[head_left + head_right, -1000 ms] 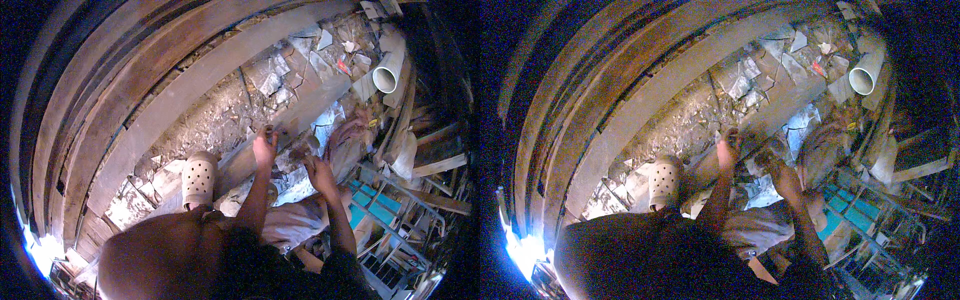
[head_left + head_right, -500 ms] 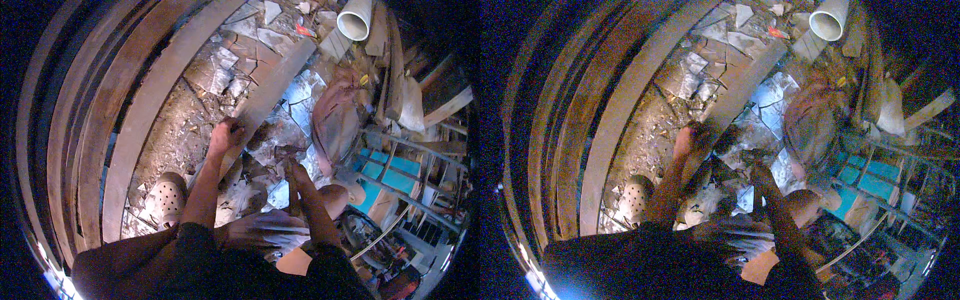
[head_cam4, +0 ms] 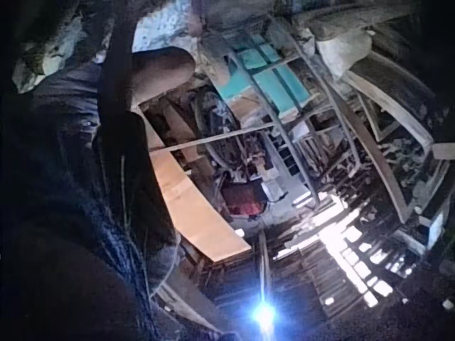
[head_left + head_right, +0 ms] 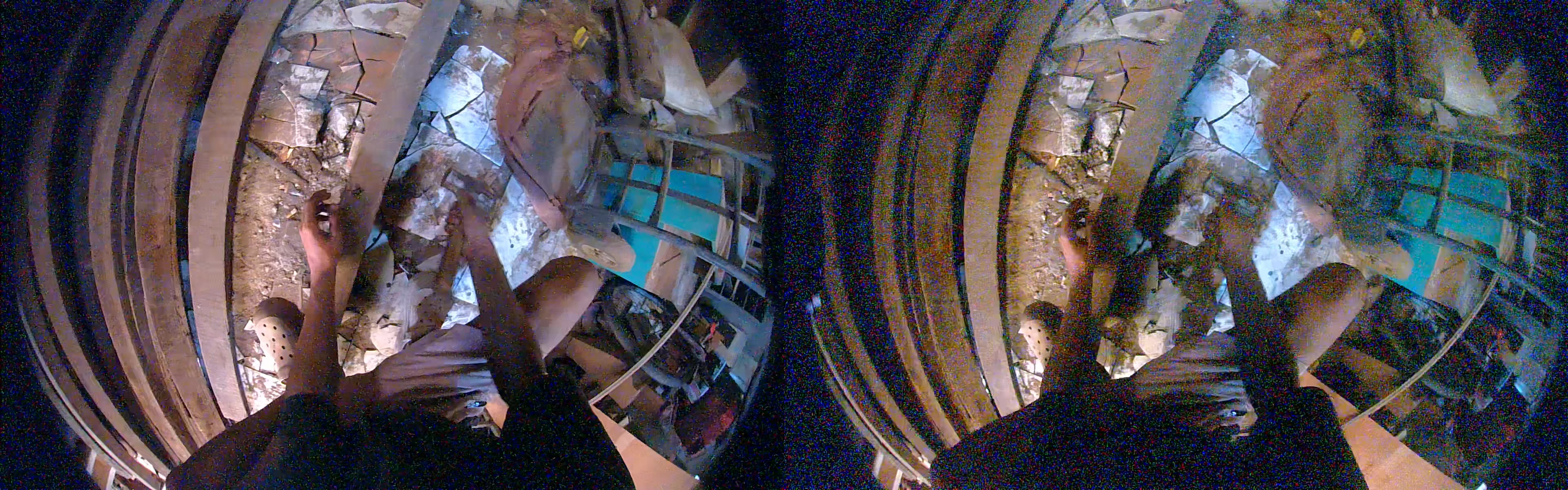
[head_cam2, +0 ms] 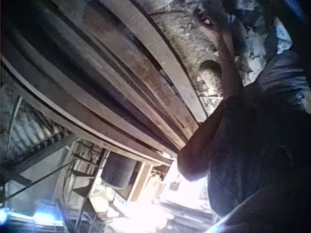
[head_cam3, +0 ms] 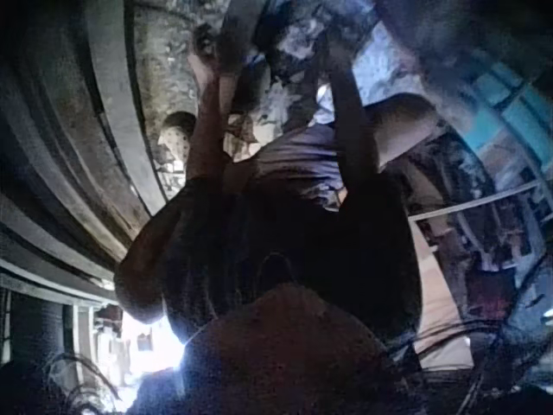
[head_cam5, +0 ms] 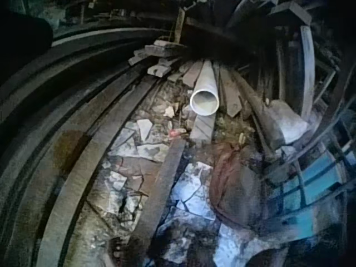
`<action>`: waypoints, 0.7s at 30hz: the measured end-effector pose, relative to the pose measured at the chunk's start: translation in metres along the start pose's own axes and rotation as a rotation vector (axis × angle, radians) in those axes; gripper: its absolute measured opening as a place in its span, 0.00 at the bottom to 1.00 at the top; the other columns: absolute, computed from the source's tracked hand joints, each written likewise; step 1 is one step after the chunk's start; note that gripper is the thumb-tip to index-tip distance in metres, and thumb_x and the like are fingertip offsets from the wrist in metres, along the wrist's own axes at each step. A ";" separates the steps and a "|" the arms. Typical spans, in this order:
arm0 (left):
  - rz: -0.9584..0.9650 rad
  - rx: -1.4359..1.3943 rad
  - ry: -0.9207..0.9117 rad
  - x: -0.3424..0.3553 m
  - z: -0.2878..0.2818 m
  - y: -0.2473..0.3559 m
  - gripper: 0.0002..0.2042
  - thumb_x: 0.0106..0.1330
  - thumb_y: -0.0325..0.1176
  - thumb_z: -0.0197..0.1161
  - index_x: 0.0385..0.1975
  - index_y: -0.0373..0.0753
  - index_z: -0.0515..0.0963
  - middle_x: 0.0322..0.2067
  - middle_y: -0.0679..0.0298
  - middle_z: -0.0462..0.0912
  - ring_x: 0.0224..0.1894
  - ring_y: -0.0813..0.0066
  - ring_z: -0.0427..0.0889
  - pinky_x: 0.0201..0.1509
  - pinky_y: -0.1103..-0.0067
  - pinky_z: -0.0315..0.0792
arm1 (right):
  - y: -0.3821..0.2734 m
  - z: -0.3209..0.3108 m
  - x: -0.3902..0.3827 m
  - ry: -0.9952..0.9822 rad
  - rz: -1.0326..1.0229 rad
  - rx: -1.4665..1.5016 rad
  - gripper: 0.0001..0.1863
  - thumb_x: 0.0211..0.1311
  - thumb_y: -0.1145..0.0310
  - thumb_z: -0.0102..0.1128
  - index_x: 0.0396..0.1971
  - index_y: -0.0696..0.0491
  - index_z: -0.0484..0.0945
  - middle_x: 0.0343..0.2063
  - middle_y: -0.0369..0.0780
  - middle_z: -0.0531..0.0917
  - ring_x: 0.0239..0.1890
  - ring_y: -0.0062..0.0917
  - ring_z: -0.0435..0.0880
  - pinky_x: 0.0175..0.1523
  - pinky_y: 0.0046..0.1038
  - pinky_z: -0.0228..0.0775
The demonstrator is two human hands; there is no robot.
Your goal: The person uses a hammer and pliers to pull nails from a wooden plank in a demolition site.
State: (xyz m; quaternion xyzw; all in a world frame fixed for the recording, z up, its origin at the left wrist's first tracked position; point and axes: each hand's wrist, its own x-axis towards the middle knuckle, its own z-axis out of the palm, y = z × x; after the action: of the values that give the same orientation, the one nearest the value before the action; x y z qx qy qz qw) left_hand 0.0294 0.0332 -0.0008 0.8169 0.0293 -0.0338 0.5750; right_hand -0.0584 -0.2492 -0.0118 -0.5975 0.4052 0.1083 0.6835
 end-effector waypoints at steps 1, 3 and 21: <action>-0.019 -0.046 0.069 -0.002 0.001 0.000 0.12 0.65 0.29 0.55 0.46 0.33 0.73 0.41 0.51 0.79 0.38 0.60 0.80 0.41 0.71 0.75 | 0.006 0.007 0.004 -0.011 0.037 0.009 0.19 0.62 0.44 0.52 0.30 0.46 0.72 0.19 0.30 0.72 0.17 0.19 0.69 0.21 0.23 0.64; 0.022 0.075 0.073 0.000 0.000 0.003 0.14 0.69 0.36 0.50 0.47 0.34 0.75 0.39 0.49 0.80 0.38 0.57 0.82 0.42 0.69 0.75 | 0.013 0.058 -0.003 -0.005 0.323 0.186 0.19 0.62 0.44 0.51 0.30 0.46 0.72 0.19 0.30 0.72 0.17 0.18 0.69 0.21 0.24 0.64; -0.122 0.034 0.102 0.009 -0.011 0.012 0.15 0.69 0.41 0.51 0.42 0.35 0.76 0.33 0.51 0.82 0.32 0.58 0.83 0.36 0.69 0.76 | 0.051 0.082 -0.025 -0.223 0.544 0.567 0.18 0.63 0.46 0.51 0.37 0.47 0.72 0.23 0.32 0.73 0.23 0.19 0.72 0.28 0.25 0.68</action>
State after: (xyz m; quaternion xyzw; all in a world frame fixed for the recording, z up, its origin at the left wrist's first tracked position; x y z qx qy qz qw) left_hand 0.0398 0.0398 0.0131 0.8238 0.1077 -0.0274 0.5558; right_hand -0.0715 -0.1537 -0.0354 -0.2412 0.4856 0.2333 0.8072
